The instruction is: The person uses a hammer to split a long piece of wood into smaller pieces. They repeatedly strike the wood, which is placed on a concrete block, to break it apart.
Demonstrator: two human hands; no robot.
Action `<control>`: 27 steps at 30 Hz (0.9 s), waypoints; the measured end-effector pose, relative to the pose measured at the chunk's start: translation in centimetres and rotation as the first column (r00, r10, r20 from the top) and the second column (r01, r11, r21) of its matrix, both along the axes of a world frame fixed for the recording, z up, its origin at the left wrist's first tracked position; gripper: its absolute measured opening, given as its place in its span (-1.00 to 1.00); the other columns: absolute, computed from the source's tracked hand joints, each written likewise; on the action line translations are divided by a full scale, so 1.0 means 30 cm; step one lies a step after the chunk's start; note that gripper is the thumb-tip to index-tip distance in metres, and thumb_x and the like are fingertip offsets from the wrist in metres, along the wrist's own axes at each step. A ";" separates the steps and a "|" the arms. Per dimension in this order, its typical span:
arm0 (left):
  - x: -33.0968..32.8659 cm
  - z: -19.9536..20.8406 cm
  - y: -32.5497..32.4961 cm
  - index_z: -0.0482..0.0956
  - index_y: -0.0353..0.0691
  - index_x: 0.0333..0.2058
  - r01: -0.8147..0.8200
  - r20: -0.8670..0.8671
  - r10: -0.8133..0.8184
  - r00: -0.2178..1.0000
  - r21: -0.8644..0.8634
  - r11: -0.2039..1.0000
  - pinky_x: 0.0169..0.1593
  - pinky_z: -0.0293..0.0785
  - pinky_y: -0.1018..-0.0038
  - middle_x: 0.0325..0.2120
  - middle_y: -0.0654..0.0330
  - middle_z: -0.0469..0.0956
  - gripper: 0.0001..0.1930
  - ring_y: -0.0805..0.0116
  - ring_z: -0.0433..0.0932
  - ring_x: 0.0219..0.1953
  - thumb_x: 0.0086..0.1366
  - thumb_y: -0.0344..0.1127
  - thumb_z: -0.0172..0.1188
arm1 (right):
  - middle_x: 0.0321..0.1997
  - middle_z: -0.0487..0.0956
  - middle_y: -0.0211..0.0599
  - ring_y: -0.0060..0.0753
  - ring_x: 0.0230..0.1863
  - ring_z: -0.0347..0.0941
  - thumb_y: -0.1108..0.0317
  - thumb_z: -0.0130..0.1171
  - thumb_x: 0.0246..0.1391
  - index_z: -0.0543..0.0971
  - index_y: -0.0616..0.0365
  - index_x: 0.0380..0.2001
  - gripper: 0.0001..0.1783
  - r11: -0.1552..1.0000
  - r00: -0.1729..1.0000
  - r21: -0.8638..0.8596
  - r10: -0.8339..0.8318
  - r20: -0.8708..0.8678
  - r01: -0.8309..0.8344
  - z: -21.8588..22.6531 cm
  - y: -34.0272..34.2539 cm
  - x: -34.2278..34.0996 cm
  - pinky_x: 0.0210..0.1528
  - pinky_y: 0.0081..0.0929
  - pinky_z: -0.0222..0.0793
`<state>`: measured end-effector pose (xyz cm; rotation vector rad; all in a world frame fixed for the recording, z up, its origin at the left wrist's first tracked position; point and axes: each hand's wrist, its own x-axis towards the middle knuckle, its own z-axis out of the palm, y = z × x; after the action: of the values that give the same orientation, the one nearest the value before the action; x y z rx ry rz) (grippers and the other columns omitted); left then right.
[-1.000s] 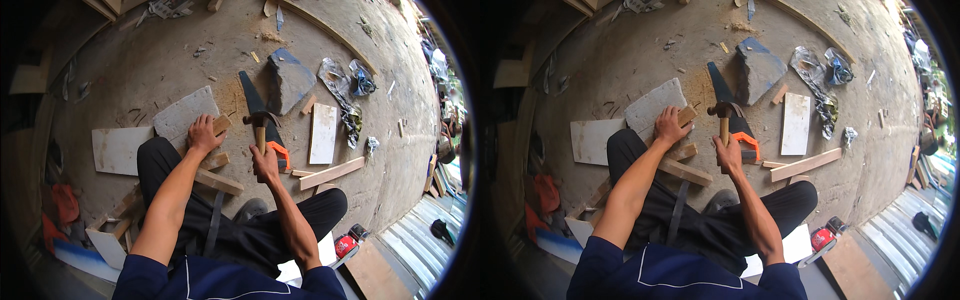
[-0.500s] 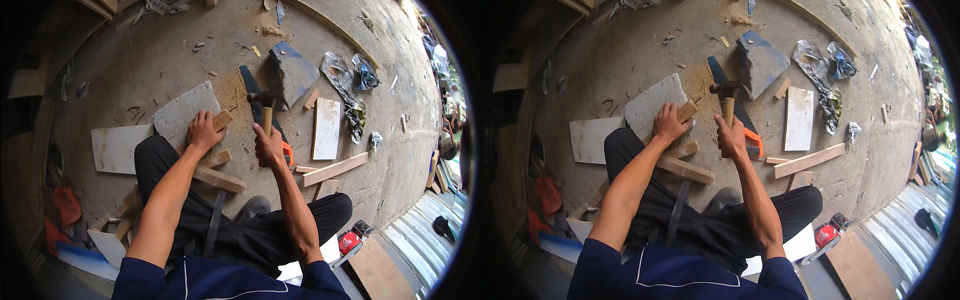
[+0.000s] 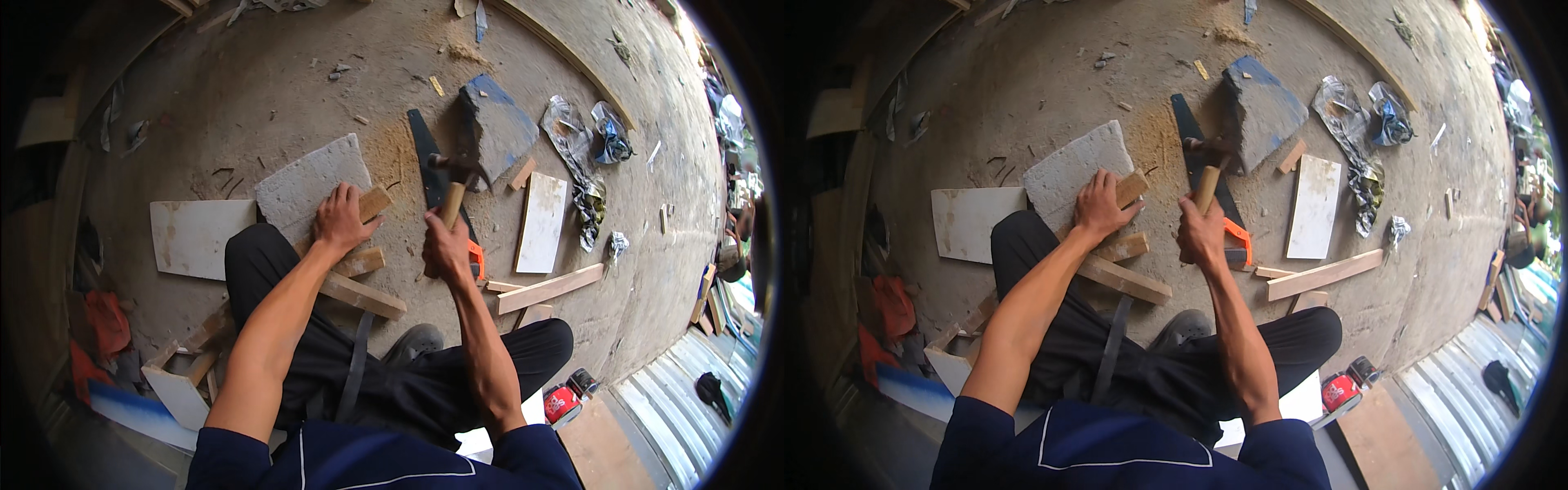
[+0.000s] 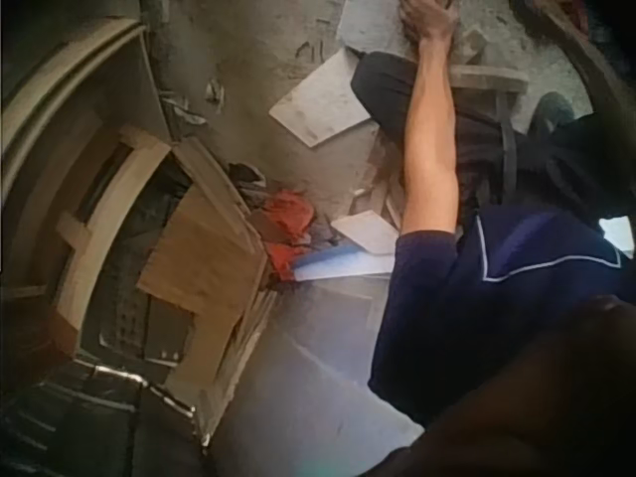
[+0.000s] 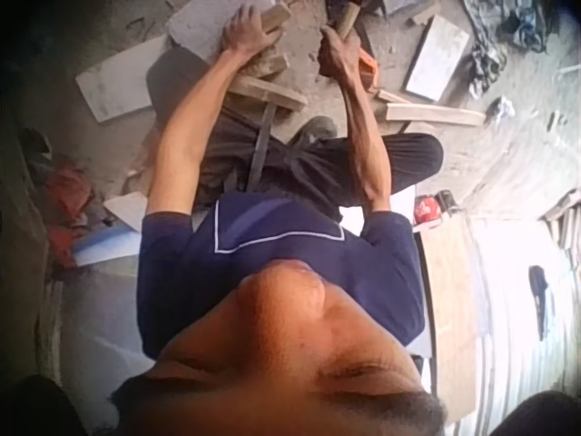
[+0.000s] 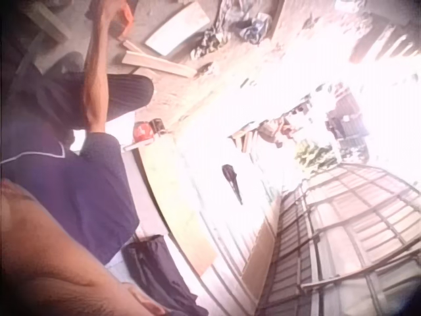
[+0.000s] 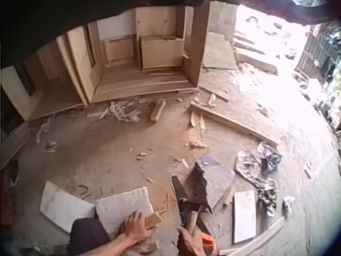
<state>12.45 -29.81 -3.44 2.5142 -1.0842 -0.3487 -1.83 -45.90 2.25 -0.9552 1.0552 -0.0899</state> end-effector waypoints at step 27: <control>0.001 -0.009 0.002 0.37 -0.25 -0.21 0.029 0.052 -0.026 0.998 -0.050 0.998 -0.18 0.44 0.15 -0.27 0.06 0.35 -0.32 0.04 0.47 -0.20 -0.03 0.21 0.41 | -0.62 0.33 -0.51 -0.58 -0.70 0.26 0.38 0.16 0.07 0.42 0.09 -0.27 -0.83 0.926 0.912 0.006 0.374 -0.168 -0.378 -0.019 -0.149 0.008 -0.69 -0.51 0.23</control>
<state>12.49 -29.76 -3.72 2.4781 -1.1337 -0.2626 -1.59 -50.38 1.69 -1.1915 1.0052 0.3008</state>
